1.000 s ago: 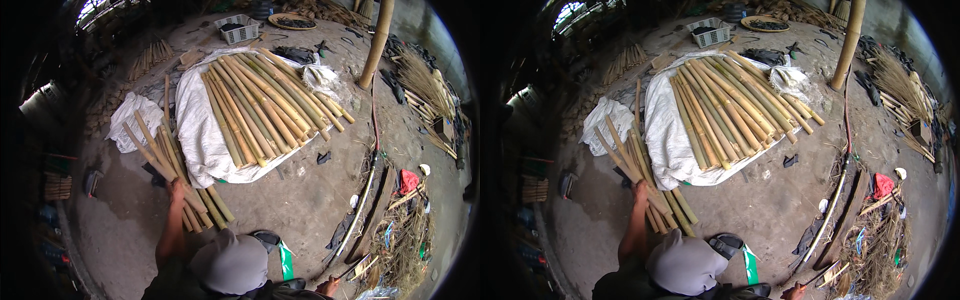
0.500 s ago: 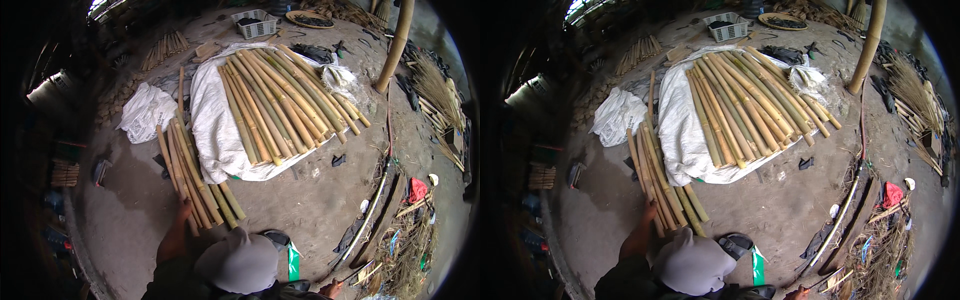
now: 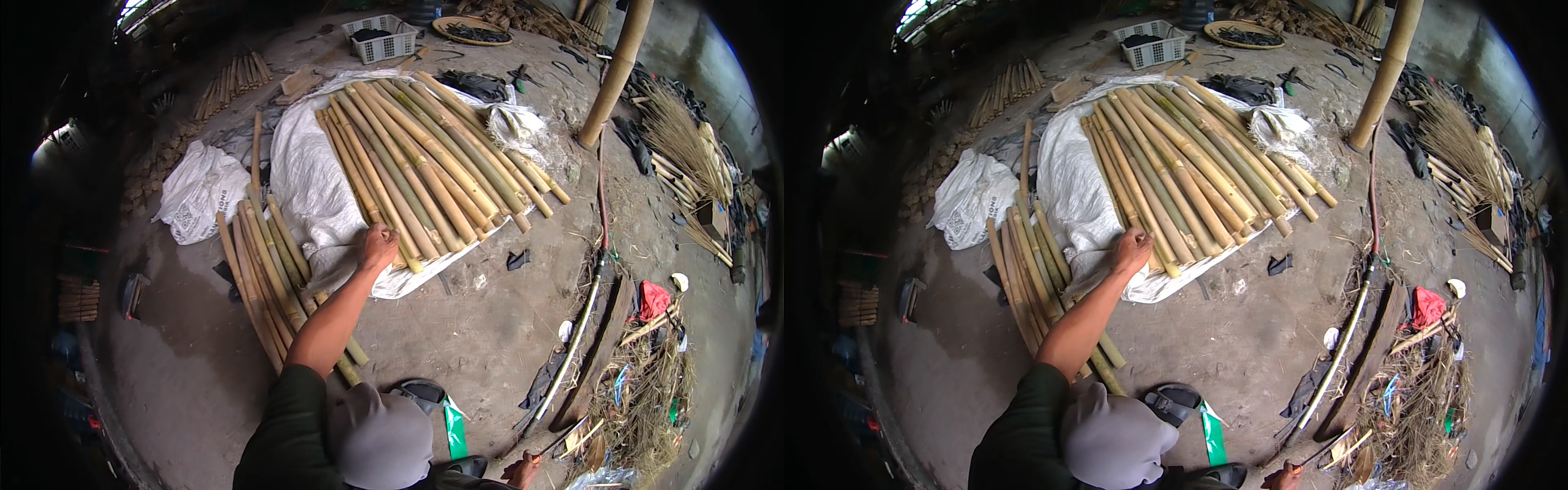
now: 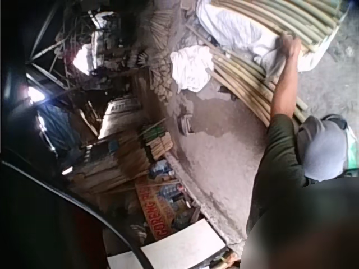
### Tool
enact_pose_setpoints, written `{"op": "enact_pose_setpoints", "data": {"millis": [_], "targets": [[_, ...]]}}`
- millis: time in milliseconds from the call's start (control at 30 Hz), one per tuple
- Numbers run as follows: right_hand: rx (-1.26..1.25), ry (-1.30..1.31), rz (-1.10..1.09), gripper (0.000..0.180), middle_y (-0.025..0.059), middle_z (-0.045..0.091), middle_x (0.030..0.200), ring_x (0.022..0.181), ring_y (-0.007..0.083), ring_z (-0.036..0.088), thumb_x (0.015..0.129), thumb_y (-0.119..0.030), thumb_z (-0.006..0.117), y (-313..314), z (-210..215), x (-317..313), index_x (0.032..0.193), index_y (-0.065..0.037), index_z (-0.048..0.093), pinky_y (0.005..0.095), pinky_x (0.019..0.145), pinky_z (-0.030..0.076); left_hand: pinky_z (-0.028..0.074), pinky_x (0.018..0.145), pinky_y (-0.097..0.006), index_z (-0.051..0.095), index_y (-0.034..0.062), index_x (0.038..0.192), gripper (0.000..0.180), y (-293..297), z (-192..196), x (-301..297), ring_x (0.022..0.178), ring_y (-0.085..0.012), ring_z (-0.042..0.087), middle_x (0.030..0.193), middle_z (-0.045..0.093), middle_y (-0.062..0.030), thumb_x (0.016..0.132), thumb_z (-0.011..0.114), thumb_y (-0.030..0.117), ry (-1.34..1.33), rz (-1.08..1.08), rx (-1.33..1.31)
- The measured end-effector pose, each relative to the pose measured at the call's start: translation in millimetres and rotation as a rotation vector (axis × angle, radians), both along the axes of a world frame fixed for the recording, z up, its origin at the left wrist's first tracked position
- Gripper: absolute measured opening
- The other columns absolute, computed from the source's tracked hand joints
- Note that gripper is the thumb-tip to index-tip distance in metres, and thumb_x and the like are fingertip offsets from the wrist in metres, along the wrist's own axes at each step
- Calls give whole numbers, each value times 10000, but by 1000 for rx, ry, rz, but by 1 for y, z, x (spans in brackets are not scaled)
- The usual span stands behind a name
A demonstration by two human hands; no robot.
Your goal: The person sits on the floor and uses a knife to shave and taper the ends of bamboo poles. They repeatedly pick up poles from a nearby pile, carve the ends, and place the finished pieces back on the pile.
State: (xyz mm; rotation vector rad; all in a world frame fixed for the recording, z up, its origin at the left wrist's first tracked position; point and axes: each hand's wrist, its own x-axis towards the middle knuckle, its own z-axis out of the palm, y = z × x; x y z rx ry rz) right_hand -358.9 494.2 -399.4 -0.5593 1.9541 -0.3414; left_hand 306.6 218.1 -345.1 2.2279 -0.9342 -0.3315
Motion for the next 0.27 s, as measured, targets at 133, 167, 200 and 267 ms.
{"op": "enact_pose_setpoints", "data": {"millis": [133,167,200,267], "targets": [[36,-9,-60,699,147,567,524,436,292,532,1030,-566,451,4,-18,-3,626,-13,590,468,461,432,522,987,-480,630,22,1239,574,-22,21,-18,1140,-409,667,1202,695,-258,931,665,504,51,79,215],[30,-14,-68,705,147,564,519,436,293,533,1025,-576,458,6,-23,-4,624,-12,590,471,465,438,522,997,-478,626,21,1252,581,-24,27,-21,1155,-409,665,1213,694,-258,933,661,505,26,92,263],[23,-18,-75,712,148,561,513,437,295,534,1021,-586,466,6,-28,-6,621,-11,590,475,469,444,518,1024,-478,661,0,1226,580,-25,32,-22,1202,-403,651,1250,682,-268,933,663,501,32,39,324],[15,-24,-74,718,148,559,508,437,296,534,1017,-597,473,2,-36,-10,619,-10,590,478,472,450,514,1032,-481,693,-17,1179,566,-29,39,-17,1218,-397,646,1266,673,-280,931,666,491,34,-92,431]]}}
